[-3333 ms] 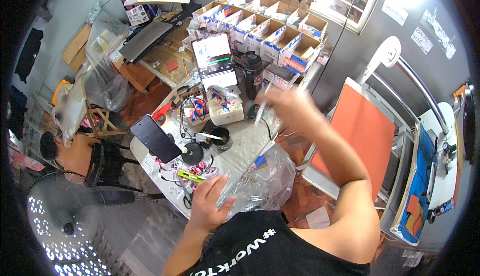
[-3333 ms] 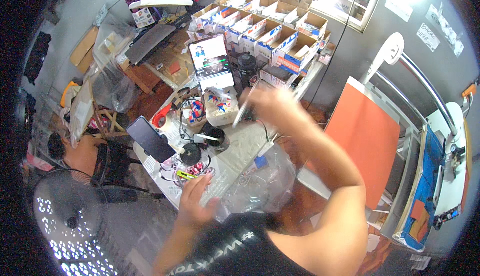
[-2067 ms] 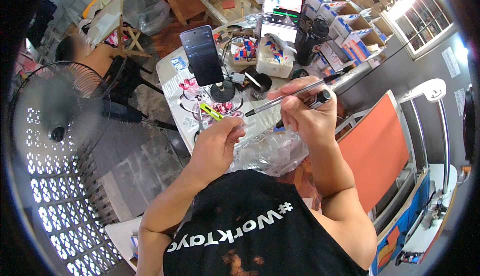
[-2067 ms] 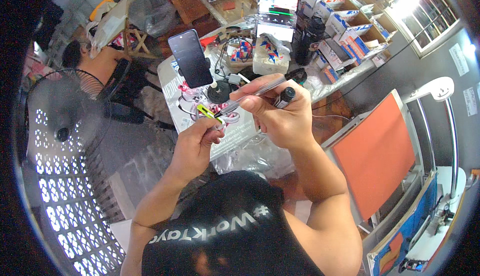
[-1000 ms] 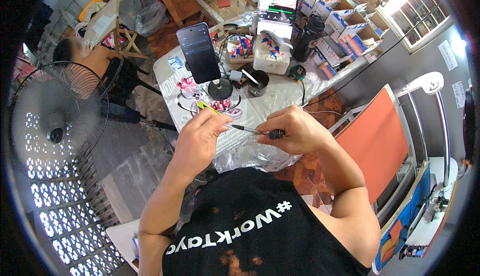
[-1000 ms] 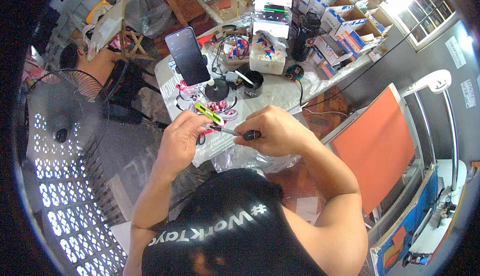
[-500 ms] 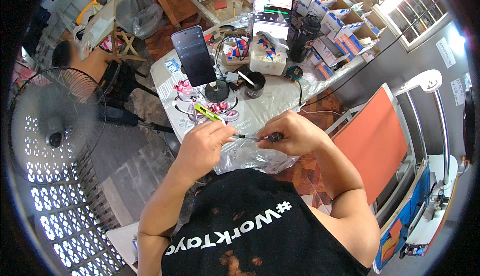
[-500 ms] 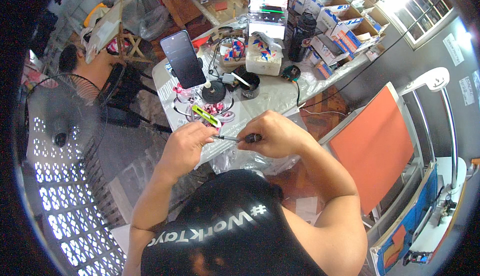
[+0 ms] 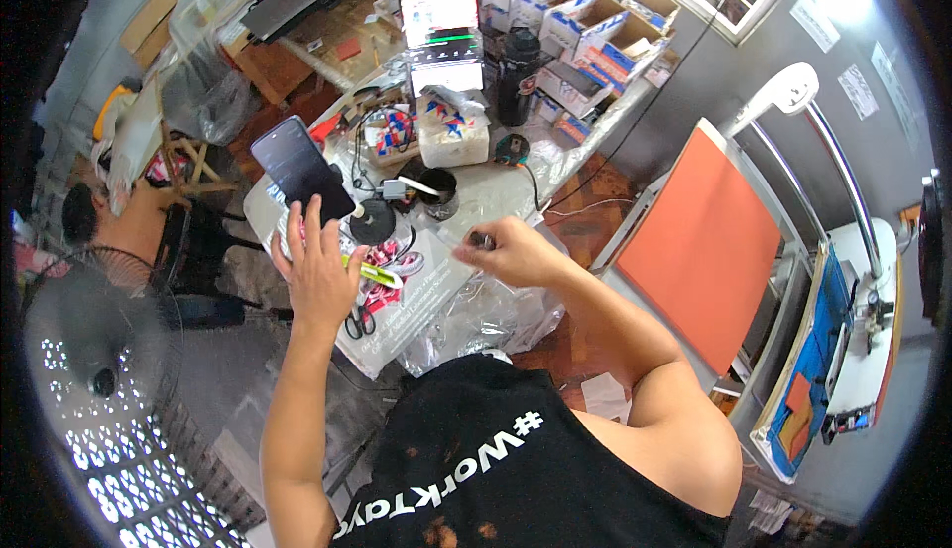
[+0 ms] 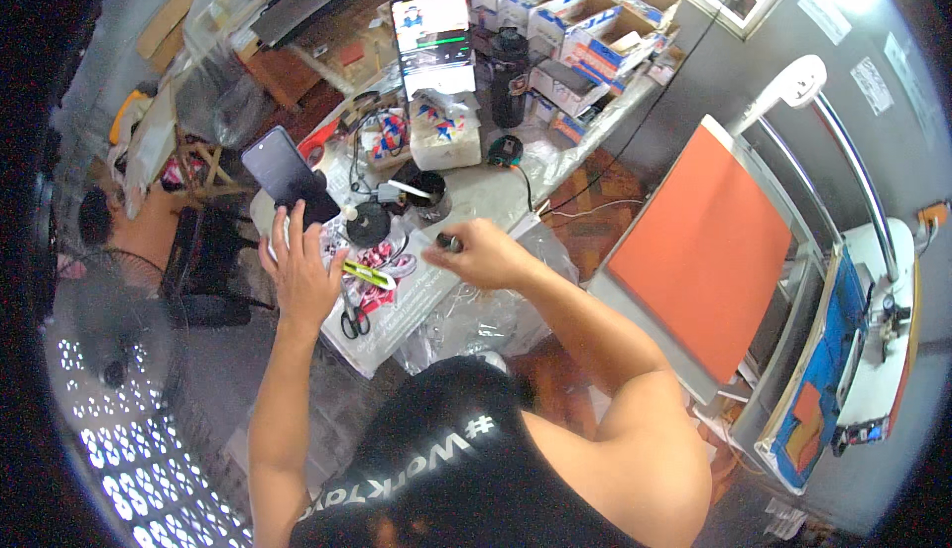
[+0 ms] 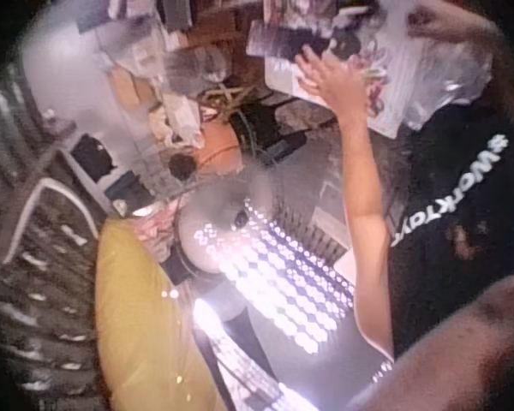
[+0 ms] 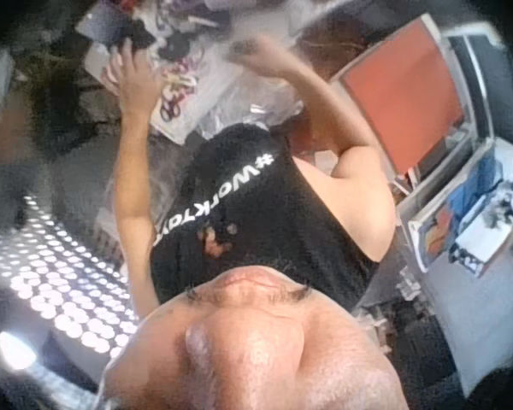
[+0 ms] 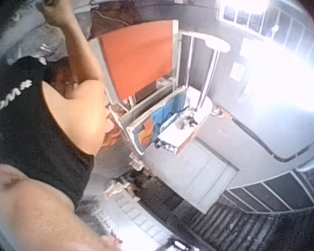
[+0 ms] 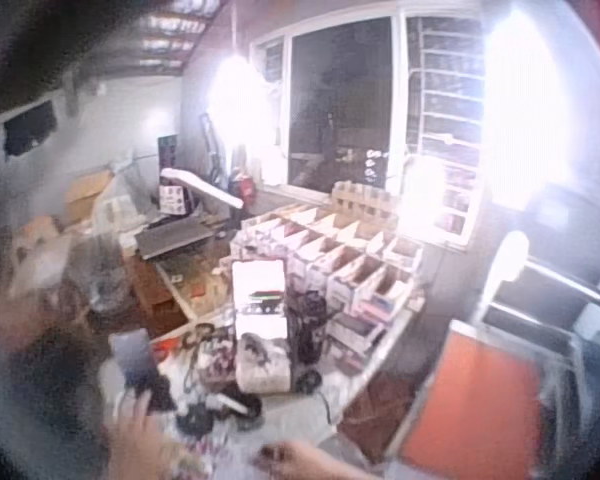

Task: The person walks through a cluttered storage area, picks up a black garment, and places it into a cardboard box. They then move to a table, handle a small box, and use a marker to write on the packaging.

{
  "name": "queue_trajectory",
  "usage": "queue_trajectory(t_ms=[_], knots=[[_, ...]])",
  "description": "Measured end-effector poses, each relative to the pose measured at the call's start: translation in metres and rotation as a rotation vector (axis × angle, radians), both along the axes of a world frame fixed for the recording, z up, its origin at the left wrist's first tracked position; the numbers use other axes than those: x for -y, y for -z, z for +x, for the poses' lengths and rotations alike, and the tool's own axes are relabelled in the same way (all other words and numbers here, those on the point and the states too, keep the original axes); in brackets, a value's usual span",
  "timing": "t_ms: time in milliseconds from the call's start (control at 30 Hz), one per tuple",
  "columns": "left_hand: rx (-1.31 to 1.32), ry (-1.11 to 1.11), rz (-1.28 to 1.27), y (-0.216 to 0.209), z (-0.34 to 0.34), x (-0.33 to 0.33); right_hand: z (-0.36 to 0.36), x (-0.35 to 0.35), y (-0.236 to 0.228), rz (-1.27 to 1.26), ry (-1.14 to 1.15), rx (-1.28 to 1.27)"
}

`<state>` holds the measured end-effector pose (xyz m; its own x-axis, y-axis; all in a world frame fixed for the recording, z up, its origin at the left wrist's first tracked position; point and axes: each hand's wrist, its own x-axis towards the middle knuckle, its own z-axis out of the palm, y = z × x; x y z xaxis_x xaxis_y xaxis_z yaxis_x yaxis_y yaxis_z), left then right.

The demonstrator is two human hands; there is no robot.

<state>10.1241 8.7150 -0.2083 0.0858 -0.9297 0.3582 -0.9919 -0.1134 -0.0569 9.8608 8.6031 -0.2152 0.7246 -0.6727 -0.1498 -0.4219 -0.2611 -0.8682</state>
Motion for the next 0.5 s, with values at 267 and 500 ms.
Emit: queue_trajectory(t_ms=[267,500], knots=[[0.022,0.072,-0.05,0.022,0.01,0.004,-0.046,0.05,0.018,0.171,0.58,0.241],[-0.336,0.15,-0.081,0.046,0.006,-0.043,-0.073,0.096,-0.024,-0.078,0.725,0.28]])
